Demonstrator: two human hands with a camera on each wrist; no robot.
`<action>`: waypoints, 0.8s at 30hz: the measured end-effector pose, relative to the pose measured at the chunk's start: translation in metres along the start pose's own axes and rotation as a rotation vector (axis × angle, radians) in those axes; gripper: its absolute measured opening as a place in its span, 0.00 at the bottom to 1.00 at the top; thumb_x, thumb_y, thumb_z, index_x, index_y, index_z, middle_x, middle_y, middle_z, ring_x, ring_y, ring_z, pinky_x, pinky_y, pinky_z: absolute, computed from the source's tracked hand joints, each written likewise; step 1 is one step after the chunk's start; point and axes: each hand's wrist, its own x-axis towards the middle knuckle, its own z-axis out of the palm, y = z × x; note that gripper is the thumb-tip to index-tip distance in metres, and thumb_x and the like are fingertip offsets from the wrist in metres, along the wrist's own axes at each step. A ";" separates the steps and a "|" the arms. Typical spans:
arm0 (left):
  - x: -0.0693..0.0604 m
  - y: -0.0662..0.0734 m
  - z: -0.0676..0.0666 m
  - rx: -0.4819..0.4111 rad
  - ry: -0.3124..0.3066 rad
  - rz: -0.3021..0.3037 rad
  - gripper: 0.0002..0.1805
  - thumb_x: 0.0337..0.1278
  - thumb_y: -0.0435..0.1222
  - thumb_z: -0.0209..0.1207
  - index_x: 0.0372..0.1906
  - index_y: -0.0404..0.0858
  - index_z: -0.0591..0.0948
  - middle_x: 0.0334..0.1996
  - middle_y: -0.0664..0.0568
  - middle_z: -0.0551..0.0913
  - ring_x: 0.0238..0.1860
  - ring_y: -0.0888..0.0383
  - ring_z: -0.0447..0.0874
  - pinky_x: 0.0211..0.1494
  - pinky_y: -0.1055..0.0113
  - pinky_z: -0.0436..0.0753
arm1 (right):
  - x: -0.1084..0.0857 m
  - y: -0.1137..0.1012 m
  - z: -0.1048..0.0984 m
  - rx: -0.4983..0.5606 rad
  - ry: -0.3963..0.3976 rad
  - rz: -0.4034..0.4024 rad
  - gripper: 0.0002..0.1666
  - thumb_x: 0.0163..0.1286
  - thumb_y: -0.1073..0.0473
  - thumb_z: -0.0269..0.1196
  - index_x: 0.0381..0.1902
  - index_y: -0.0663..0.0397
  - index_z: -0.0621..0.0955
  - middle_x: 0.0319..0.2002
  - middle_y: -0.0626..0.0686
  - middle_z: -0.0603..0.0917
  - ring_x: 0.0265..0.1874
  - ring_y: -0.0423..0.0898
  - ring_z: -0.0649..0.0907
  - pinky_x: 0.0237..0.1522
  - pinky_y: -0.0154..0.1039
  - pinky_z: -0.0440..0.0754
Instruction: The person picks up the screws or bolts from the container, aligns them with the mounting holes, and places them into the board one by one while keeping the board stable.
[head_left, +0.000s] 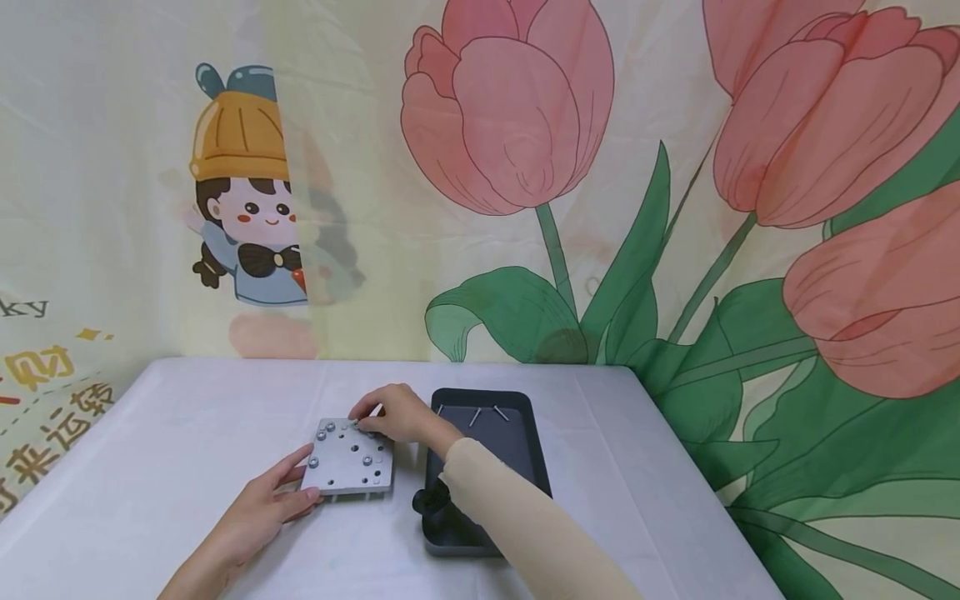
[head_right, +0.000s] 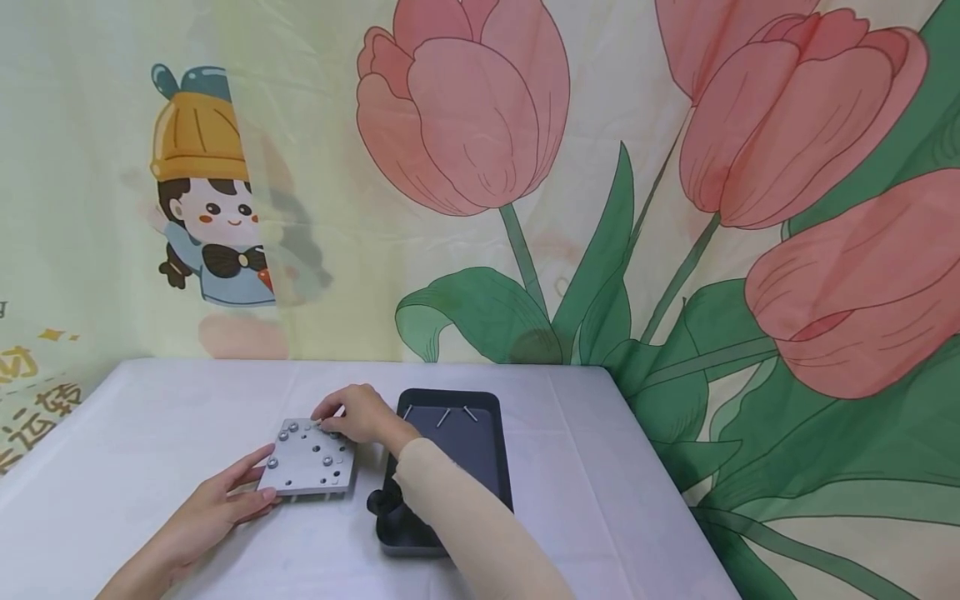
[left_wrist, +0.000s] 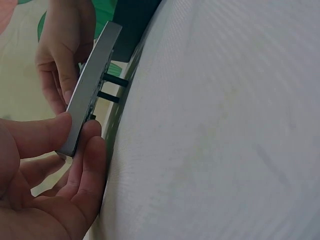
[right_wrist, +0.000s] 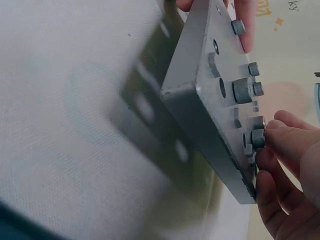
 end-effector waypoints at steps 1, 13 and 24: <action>0.000 0.000 0.000 0.001 0.001 0.001 0.46 0.72 0.38 0.67 0.86 0.41 0.55 0.75 0.25 0.63 0.66 0.40 0.80 0.60 0.56 0.89 | -0.001 0.000 -0.001 0.000 0.000 -0.005 0.10 0.76 0.58 0.69 0.51 0.42 0.91 0.44 0.35 0.89 0.37 0.33 0.82 0.41 0.23 0.81; -0.002 0.002 0.000 -0.009 0.000 -0.004 0.46 0.72 0.36 0.66 0.86 0.41 0.55 0.75 0.26 0.64 0.64 0.43 0.81 0.60 0.57 0.89 | -0.032 0.014 -0.059 -0.026 0.016 -0.070 0.13 0.77 0.61 0.68 0.56 0.47 0.89 0.52 0.48 0.90 0.37 0.36 0.85 0.40 0.27 0.85; 0.002 0.001 0.001 -0.019 -0.001 -0.019 0.46 0.71 0.35 0.66 0.86 0.41 0.55 0.75 0.26 0.64 0.63 0.47 0.82 0.59 0.59 0.89 | -0.072 0.049 -0.104 -0.076 0.019 -0.072 0.15 0.76 0.66 0.66 0.58 0.54 0.89 0.55 0.52 0.90 0.45 0.46 0.89 0.49 0.34 0.87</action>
